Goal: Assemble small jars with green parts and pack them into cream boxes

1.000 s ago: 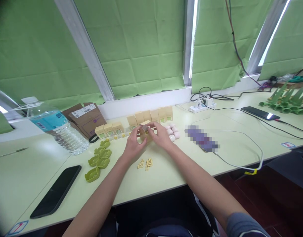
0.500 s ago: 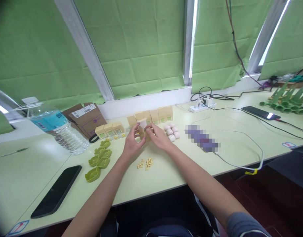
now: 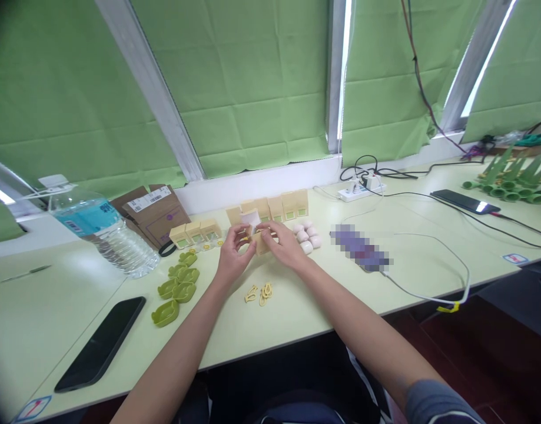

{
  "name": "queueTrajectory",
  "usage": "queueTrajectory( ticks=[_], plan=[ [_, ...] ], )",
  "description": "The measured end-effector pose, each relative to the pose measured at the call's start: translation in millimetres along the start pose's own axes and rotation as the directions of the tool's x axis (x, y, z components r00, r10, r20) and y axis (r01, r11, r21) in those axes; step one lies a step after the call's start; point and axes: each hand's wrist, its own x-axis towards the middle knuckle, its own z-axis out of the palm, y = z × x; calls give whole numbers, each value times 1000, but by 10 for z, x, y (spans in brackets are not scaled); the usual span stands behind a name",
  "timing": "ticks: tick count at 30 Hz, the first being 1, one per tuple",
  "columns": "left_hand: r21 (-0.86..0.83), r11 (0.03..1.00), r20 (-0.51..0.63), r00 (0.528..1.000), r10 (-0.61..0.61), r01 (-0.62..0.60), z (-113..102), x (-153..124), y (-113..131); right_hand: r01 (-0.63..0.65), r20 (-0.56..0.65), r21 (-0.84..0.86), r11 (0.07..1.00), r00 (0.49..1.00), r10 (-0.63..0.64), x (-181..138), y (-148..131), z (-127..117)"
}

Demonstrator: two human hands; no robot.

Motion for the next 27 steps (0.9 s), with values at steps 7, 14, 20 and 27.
queueTrajectory(
  ticks=[7,14,20,27],
  plan=[
    [-83,997,43,999,1,2,-17,8,-43,53,-14,-49,997,998,-54,-1,-9,3],
    [-177,971,40,987,-157,162,-11,60,-107,32,51,-12,999,998,-32,-22,15,27],
    [-312,908,-37,951,-306,279,-17,105,-113,91,69,-56,994,994,-87,-32,18,51],
    [-406,857,-63,925,-374,319,-31,119,1,60,71,3,998,996,-60,-33,64,72]
  ],
)
